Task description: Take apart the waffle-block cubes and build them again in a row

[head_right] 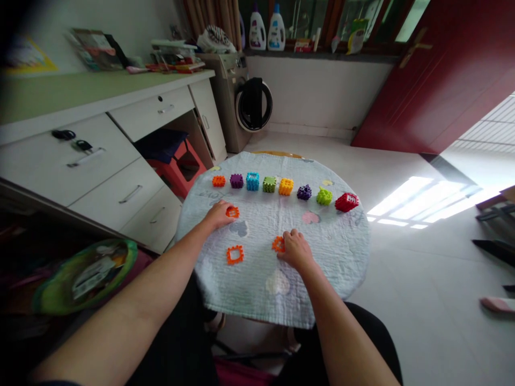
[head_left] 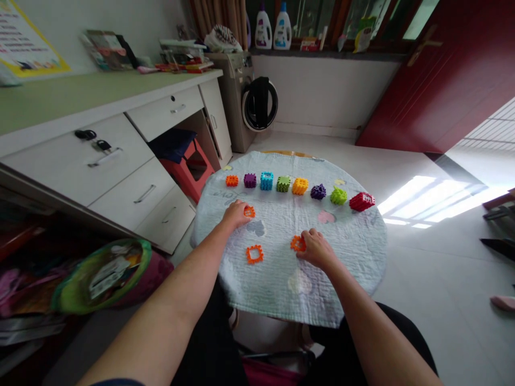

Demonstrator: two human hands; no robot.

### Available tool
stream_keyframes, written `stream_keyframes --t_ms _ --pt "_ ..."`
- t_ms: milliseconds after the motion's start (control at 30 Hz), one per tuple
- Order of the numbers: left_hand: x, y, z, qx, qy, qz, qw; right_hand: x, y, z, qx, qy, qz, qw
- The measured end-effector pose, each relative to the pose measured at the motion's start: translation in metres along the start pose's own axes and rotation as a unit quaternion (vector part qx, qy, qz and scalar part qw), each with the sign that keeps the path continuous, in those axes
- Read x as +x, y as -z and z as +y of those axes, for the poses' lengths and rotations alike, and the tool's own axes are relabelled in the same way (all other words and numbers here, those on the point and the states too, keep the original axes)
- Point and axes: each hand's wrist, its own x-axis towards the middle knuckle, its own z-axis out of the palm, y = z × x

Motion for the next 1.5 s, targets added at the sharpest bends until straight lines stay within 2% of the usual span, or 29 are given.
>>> stream_keyframes --t_ms 133,233,267,333,400,467,567,700,800,900,967,1067,1133,1233,1333,1500 --pt "0.000 0.007 0.005 -0.038 -0.027 -0.012 0.999 0.001 0.003 0.000 -0.030 0.005 0.010 0.999" --pt "-0.003 0.014 0.017 -0.209 -0.003 -0.041 0.977 0.002 0.005 0.000 -0.043 0.008 0.007 0.999" --pt "-0.005 0.016 0.022 -0.294 0.006 -0.062 0.954 0.003 0.005 -0.001 -0.043 0.012 0.002 0.999" --pt "-0.011 0.020 0.035 -0.459 0.015 -0.116 0.881 0.004 0.005 -0.002 -0.042 0.018 -0.011 0.999" --pt "-0.016 0.020 0.047 -0.557 0.029 -0.164 0.814 0.005 0.005 -0.002 -0.040 0.018 -0.021 0.999" --pt "-0.020 0.015 0.057 -0.581 0.054 -0.195 0.788 0.006 0.005 -0.002 -0.039 0.016 -0.027 0.999" --pt "-0.020 0.000 0.065 -0.534 0.057 -0.219 0.815 0.005 0.005 -0.001 -0.036 0.015 -0.029 0.999" --pt "-0.017 -0.018 0.071 -0.409 -0.006 -0.200 0.890 0.005 0.007 0.001 -0.031 0.018 -0.034 0.999" --pt "-0.015 -0.020 0.073 -0.273 -0.070 -0.138 0.949 0.006 0.008 0.001 -0.018 0.024 -0.033 0.999" --pt "-0.017 -0.011 0.073 -0.154 -0.111 -0.043 0.981 0.008 0.009 -0.001 0.009 0.037 -0.005 0.999" --pt "-0.021 -0.002 0.070 -0.120 -0.120 -0.006 0.985 0.009 0.009 -0.002 0.026 0.042 0.016 0.999" --pt "-0.027 0.010 0.062 -0.110 -0.120 0.002 0.987 0.011 0.009 -0.005 0.053 0.049 0.037 0.997" --pt "-0.030 0.014 0.057 -0.102 -0.108 -0.010 0.989 0.012 0.008 -0.008 0.067 0.064 0.046 0.995" --pt "-0.033 0.013 0.056 -0.080 -0.103 -0.063 0.989 0.013 0.005 -0.013 0.072 0.089 0.048 0.992" --pt "-0.039 0.008 0.066 -0.052 -0.140 -0.097 0.984 0.014 0.000 -0.018 0.063 0.102 0.027 0.992" --pt "-0.057 -0.008 0.099 -0.029 -0.236 -0.074 0.968 0.015 -0.001 -0.013 0.050 0.091 -0.003 0.995"
